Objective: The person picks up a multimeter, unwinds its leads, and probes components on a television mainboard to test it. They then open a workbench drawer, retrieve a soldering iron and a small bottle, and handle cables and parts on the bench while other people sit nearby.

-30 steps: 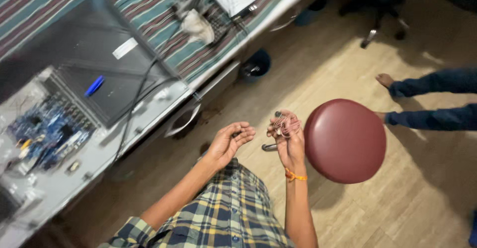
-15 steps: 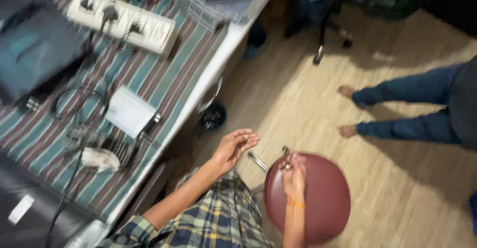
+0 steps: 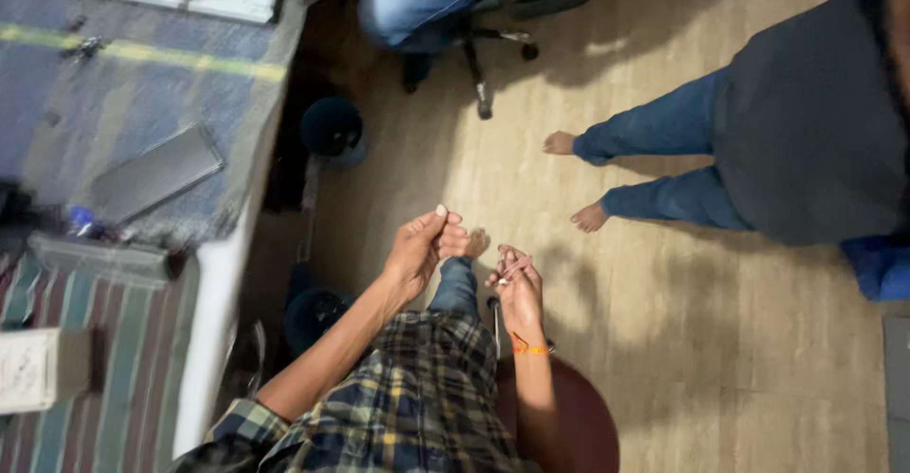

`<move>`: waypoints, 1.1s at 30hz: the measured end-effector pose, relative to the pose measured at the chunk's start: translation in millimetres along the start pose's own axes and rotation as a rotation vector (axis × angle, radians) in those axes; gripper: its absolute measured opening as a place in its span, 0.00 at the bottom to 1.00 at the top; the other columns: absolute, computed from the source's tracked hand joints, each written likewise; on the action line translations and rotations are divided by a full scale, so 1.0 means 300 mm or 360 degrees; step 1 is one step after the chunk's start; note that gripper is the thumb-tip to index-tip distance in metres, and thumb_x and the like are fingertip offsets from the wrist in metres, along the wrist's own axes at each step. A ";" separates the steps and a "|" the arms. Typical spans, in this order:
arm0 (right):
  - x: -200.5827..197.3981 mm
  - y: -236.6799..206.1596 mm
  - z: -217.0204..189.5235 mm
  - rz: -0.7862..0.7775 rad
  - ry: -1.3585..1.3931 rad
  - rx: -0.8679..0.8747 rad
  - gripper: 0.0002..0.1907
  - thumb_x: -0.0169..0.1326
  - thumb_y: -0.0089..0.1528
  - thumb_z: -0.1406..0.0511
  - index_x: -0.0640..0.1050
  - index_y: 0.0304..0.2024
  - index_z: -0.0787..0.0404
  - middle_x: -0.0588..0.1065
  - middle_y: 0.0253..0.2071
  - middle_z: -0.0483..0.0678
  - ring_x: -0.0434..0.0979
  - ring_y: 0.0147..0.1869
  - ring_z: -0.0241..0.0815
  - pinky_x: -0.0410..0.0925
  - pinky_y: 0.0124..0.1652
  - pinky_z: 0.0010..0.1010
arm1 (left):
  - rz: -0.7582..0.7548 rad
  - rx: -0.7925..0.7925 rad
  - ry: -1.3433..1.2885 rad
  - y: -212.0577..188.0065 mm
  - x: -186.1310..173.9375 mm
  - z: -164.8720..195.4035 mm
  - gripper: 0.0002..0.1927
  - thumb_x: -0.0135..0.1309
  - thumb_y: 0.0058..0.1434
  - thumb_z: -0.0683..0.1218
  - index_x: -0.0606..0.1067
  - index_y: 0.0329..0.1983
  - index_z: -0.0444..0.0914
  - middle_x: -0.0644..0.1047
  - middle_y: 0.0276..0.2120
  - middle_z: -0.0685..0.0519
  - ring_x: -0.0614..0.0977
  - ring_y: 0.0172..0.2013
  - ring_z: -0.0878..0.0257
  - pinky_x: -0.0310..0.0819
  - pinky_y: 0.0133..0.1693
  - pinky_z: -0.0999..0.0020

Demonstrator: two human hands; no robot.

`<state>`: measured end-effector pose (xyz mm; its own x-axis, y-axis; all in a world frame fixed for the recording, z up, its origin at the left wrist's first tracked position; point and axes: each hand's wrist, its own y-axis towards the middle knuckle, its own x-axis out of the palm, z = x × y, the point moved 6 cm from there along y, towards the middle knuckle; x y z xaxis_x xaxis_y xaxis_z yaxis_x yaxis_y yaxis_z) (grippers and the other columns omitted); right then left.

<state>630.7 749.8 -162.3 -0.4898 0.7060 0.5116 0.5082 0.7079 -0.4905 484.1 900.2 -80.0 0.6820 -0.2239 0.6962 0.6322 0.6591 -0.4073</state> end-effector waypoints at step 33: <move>-0.446 2.604 -2.367 0.0301 0.0289 -0.0607 0.06 0.54 0.70 0.62 0.73 0.44 0.57 0.74 0.37 0.41 0.74 0.38 0.37 0.69 0.42 0.34 | -0.0330 -0.0499 0.0040 2.964 1.838 -0.157 0.15 0.37 0.73 0.41 0.70 0.54 0.26 0.79 0.47 0.35 0.84 0.47 0.47 0.81 0.52 0.54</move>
<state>1596.3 1194.5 -113.0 -0.2487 0.7832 0.5698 0.8177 0.4851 -0.3100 1439.7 1328.9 -86.0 0.5342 -0.3498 0.7696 0.8369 0.3469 -0.4233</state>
